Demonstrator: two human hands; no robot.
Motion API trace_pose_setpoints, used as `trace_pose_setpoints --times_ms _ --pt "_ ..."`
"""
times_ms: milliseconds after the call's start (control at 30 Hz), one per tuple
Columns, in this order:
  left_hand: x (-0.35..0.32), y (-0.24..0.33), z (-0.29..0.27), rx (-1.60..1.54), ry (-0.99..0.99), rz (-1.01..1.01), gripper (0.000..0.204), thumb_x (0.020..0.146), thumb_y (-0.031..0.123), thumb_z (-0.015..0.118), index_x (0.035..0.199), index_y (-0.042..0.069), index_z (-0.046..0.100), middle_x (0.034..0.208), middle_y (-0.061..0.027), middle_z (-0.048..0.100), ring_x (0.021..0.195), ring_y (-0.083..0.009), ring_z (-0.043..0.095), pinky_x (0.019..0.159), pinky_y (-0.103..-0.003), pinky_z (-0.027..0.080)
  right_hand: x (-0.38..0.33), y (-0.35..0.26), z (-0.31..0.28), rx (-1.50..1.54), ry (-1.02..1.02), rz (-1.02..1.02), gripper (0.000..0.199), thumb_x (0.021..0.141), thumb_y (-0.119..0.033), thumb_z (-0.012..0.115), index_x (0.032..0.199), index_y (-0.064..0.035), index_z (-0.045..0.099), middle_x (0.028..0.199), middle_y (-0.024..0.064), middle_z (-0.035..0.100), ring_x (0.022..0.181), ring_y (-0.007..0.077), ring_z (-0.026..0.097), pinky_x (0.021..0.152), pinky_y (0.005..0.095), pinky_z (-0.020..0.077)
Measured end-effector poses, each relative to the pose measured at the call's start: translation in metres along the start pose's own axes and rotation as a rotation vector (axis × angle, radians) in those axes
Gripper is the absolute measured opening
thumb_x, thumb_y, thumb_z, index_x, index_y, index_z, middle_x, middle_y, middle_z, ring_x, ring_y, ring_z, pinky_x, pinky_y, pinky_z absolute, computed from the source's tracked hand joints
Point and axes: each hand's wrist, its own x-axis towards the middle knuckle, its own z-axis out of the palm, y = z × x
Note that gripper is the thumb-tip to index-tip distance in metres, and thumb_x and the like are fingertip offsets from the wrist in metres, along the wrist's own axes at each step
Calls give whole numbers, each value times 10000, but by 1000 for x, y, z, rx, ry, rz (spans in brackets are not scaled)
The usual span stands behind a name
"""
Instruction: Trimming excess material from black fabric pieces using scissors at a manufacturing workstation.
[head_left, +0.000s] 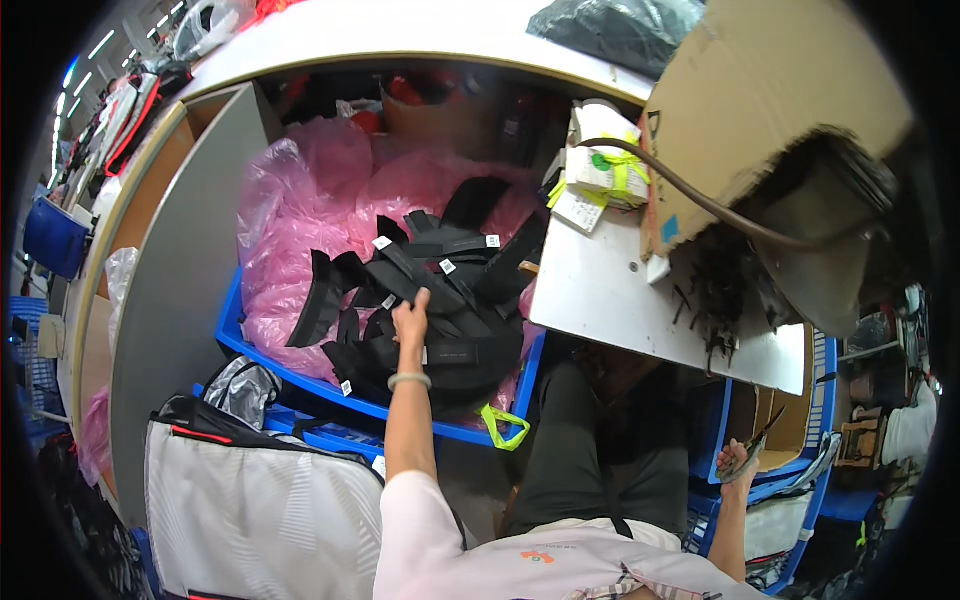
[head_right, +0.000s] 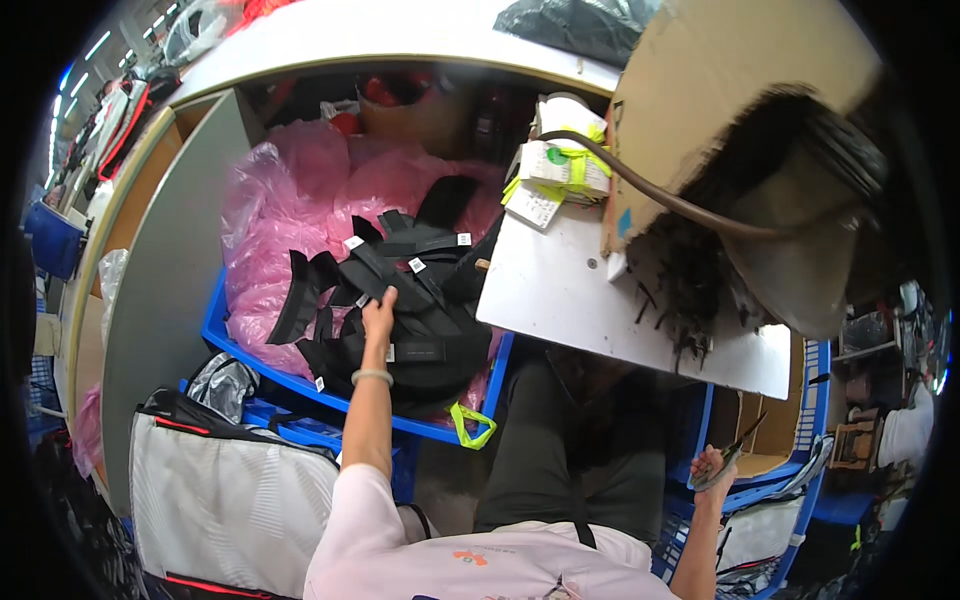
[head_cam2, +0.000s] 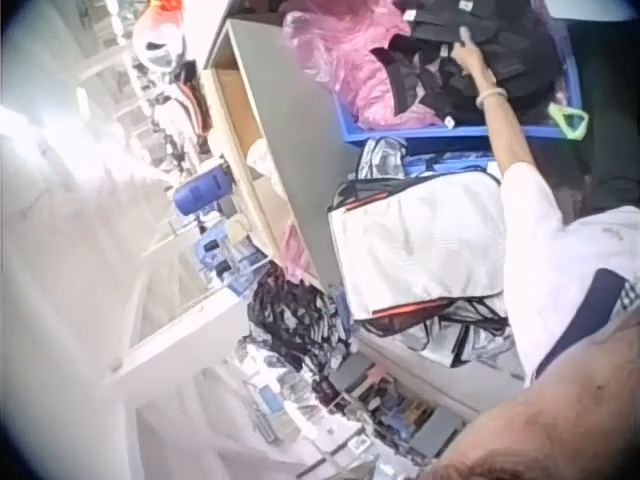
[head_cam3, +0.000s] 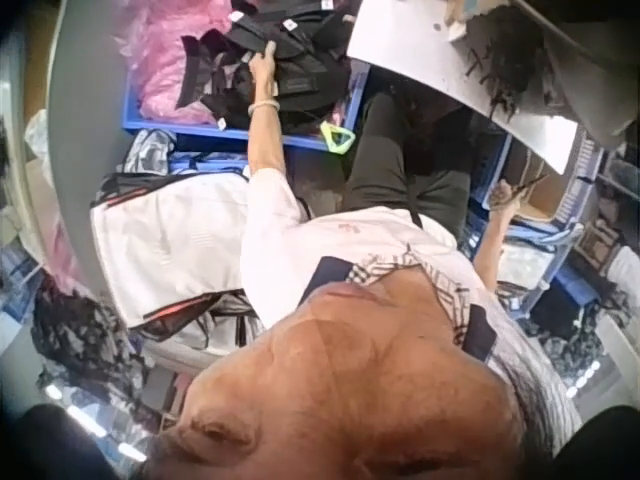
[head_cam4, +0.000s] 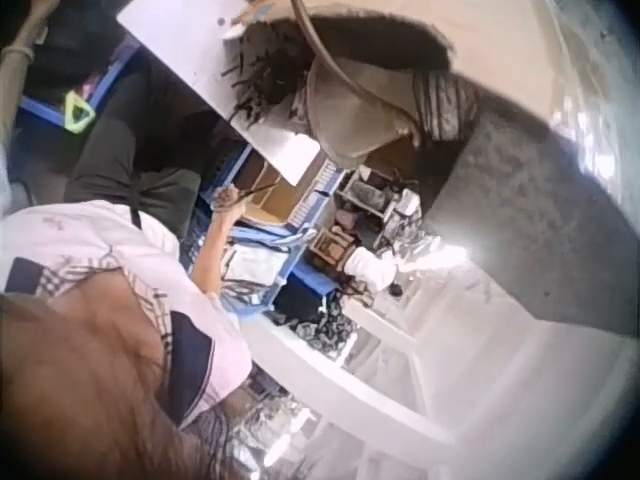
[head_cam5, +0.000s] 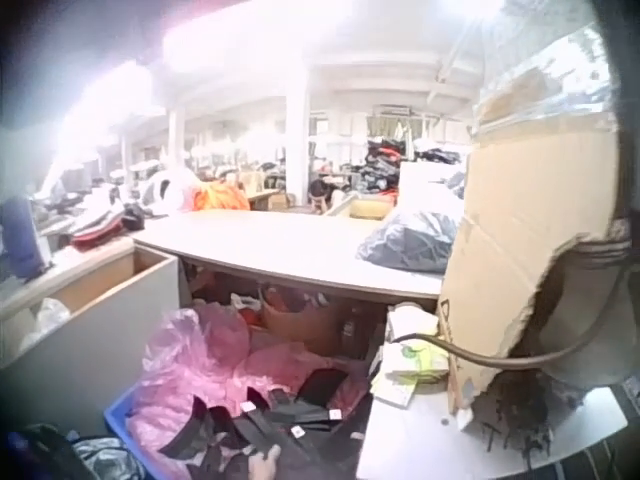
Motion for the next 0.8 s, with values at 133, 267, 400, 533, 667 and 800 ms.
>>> trace_pose_setpoints --times_ms 133,267,400,533,667,800 --pt "9 50 -15 -777 283 -20 109 670 99 709 757 36 722 791 -76 681 793 -200 624 753 -344 480 -10 -2 -21 53 -17 -39 186 775 -126 692 825 -70 523 651 68 578 513 186 585 439 274 479" --pt "-6 69 -20 -347 408 54 96 727 88 639 765 33 707 818 -110 686 797 -244 636 758 -342 482 -27 -15 -38 80 -63 -185 175 795 -114 666 821 -67 500 642 64 563 490 165 566 427 263 462" --pt "3 40 -15 -287 256 319 351 806 128 570 1149 69 620 1060 -145 644 985 -287 602 896 -362 443 -21 -17 -39 60 -86 -172 181 791 -113 669 838 -68 499 647 65 564 491 167 568 435 273 468" --pt "21 48 9 -19 33 417 395 832 224 582 1221 157 590 1268 -210 516 1170 -344 493 994 -376 379 -17 -11 -49 89 -31 -96 173 786 -109 669 827 -67 505 643 70 565 494 179 574 430 282 473" --pt "27 65 26 233 13 273 426 804 298 615 1212 177 593 1195 -221 563 1141 -357 520 963 -425 409 -25 -5 -50 34 22 -37 185 780 -102 673 815 -60 497 634 79 559 478 186 567 425 286 477" --pt "17 57 13 26 517 152 187 750 153 588 860 134 739 886 -185 672 831 -352 646 766 -432 505 -31 -1 -38 37 -11 -54 209 764 -68 684 828 -59 485 633 73 544 474 169 549 417 284 470"
